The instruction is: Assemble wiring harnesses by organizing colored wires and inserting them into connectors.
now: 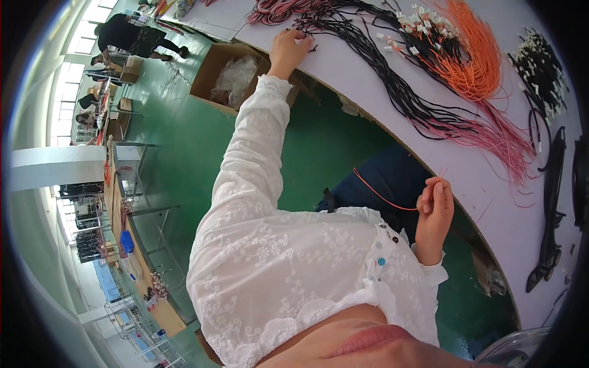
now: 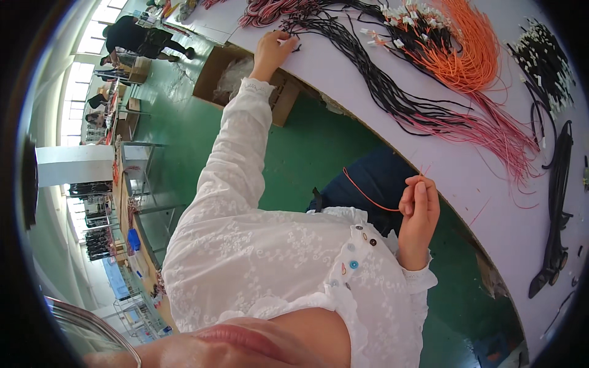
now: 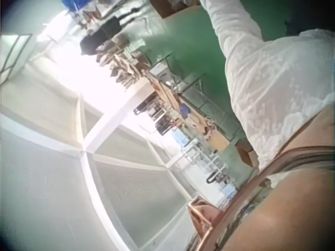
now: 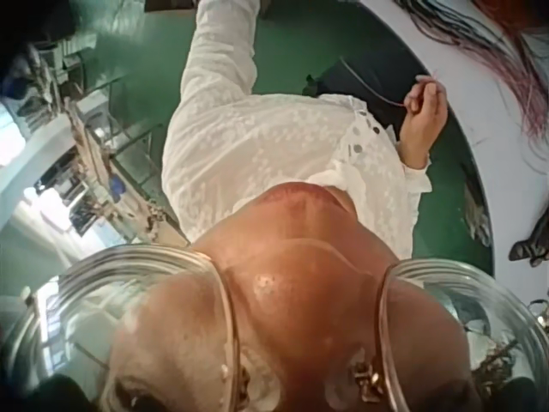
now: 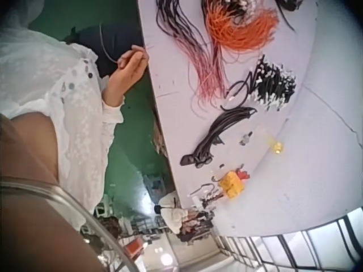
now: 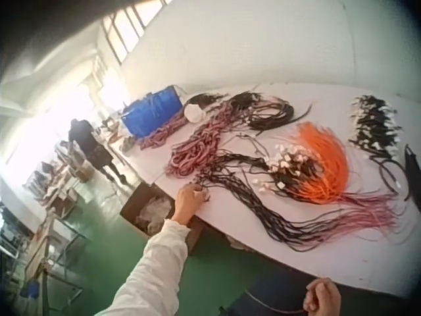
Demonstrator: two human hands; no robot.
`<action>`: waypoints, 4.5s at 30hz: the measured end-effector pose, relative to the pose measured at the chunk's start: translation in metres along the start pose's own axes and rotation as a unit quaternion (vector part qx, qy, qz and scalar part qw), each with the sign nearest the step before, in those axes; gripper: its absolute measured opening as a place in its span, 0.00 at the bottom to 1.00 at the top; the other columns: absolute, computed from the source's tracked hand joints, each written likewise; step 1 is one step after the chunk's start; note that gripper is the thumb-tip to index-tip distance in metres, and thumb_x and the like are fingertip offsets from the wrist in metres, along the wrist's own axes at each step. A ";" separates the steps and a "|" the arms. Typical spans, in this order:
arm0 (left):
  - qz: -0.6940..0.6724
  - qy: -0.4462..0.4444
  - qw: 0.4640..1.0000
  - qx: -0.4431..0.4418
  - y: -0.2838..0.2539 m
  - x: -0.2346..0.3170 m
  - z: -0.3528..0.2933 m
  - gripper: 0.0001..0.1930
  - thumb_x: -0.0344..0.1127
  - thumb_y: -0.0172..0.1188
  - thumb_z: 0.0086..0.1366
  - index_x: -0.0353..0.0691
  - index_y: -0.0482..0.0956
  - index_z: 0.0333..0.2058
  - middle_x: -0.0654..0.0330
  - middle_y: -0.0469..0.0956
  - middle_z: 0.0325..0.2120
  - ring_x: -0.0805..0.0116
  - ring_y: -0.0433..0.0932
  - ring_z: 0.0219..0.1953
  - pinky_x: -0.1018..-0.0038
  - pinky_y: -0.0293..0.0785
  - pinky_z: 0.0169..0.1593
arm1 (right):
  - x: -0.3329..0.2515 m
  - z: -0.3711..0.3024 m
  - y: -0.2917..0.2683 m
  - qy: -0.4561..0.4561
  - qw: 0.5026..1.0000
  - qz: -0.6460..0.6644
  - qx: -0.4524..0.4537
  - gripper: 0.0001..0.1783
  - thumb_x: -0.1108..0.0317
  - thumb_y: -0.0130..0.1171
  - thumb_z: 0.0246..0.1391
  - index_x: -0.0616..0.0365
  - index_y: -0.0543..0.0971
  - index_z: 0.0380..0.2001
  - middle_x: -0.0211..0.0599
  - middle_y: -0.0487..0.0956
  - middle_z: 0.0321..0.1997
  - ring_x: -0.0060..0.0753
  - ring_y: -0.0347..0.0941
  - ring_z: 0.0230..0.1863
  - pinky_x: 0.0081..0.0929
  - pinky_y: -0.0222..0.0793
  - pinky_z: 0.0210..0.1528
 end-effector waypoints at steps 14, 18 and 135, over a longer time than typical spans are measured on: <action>-0.185 0.024 0.975 -0.120 -0.084 0.019 0.107 0.09 0.38 0.65 0.69 0.39 0.87 0.38 0.63 0.83 0.28 0.73 0.81 0.29 0.74 0.75 0.33 | -0.001 0.011 -0.009 0.018 1.000 -0.005 -0.005 0.13 0.62 0.47 0.75 0.59 0.77 0.43 0.23 0.67 0.26 0.12 0.54 0.24 0.16 0.49 0.26; -0.247 0.055 0.968 -0.004 -0.102 0.042 0.162 0.12 0.41 0.62 0.70 0.39 0.87 0.33 0.65 0.80 0.20 0.77 0.77 0.23 0.77 0.73 0.28 | 0.004 0.004 -0.012 0.020 0.999 0.007 -0.024 0.13 0.62 0.48 0.75 0.58 0.78 0.42 0.21 0.69 0.26 0.10 0.55 0.24 0.14 0.49 0.26; -0.358 0.328 0.867 -0.116 0.016 0.358 -0.138 0.11 0.38 0.56 0.72 0.46 0.87 0.43 0.58 0.84 0.44 0.55 0.81 0.45 0.61 0.79 0.46 | -0.198 -0.036 -0.087 -0.138 0.970 -0.114 0.164 0.04 0.72 0.49 0.71 0.59 0.71 0.44 0.26 0.60 0.29 0.14 0.51 0.24 0.12 0.43 0.19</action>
Point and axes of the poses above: each hand's wrist, its own z-axis towards the middle knuckle, its own y-axis out of the palm, x = y × z, the point moved 1 cm from there along z, towards the middle knuckle
